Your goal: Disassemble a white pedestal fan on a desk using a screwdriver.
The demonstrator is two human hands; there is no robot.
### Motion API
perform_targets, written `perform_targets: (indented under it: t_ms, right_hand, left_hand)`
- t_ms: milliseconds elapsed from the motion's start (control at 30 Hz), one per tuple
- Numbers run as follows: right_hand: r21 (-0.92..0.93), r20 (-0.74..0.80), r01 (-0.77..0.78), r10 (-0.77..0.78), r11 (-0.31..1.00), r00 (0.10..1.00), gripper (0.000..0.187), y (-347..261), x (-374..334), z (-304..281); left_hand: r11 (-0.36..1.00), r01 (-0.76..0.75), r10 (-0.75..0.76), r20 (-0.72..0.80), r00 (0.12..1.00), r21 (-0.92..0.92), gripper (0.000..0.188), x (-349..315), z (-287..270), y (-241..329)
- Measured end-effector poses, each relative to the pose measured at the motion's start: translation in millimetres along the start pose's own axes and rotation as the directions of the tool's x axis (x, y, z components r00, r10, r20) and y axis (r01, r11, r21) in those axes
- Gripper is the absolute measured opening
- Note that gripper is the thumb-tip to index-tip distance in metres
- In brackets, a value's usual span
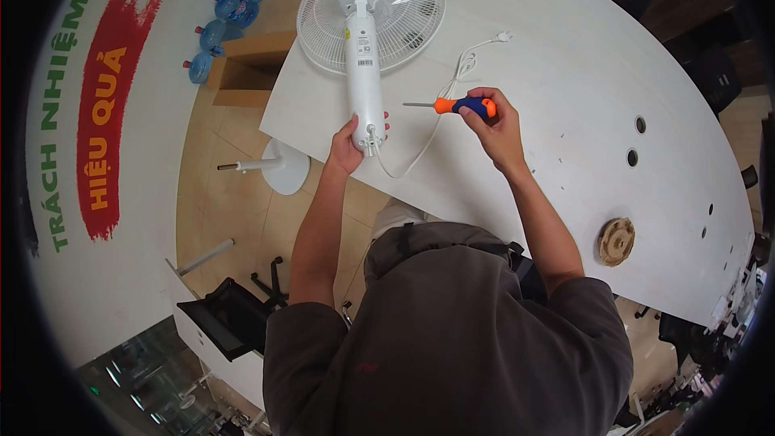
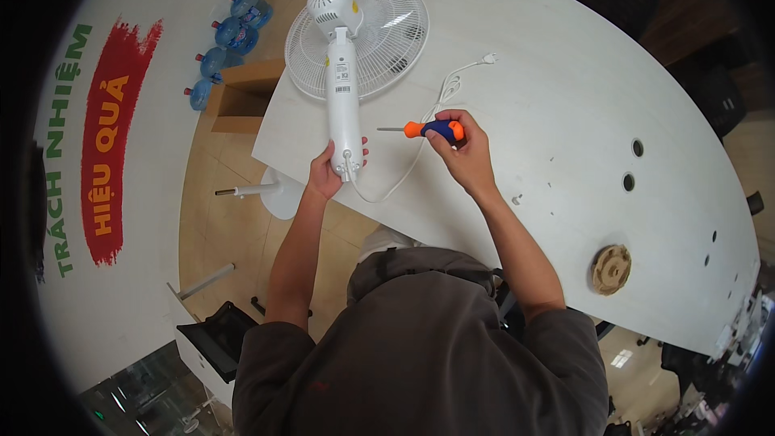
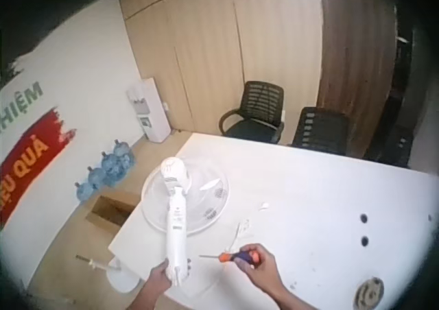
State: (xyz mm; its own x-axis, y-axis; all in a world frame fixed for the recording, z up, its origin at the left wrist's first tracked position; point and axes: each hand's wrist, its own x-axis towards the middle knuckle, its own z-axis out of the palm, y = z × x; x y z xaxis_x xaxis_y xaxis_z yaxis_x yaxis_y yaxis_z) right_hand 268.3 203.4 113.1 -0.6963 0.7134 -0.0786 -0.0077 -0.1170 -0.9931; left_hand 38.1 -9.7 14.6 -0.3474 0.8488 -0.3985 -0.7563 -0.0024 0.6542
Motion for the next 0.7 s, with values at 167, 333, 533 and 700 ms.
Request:
perform_targets:
  t_ms: [167, 333, 533, 700]
  right_hand:
    - [-0.03, -0.036, 0.073, -0.074, 0.997, 0.997, 0.03, -27.4, 31.8, 25.1]
    - [-0.104, -0.114, 0.172, -0.184, 0.98, 0.976, 0.029, -28.6, 70.4, 57.5]
    - [-0.208, -0.094, 0.203, -0.226, 0.957, 0.97, 0.028, -24.2, 101.3, 81.4]
    - [-0.325, -0.048, 0.207, -0.235, 0.923, 0.971, 0.027, -22.4, 111.6, 87.4]
  left_hand:
    - [0.999, 0.002, 0.004, -0.188, 0.982, 0.034, 0.061, 43.6, -7.6, 29.9]
    - [0.988, 0.081, -0.065, -0.119, 0.991, 0.13, 0.059, 90.6, -8.6, 51.0]
    - [0.98, 0.087, -0.092, 0.019, 0.996, 0.181, 0.05, 96.9, 4.0, 46.1]
    - [0.989, 0.118, -0.126, 0.102, 0.987, 0.088, 0.054, 94.8, -16.0, 36.5]
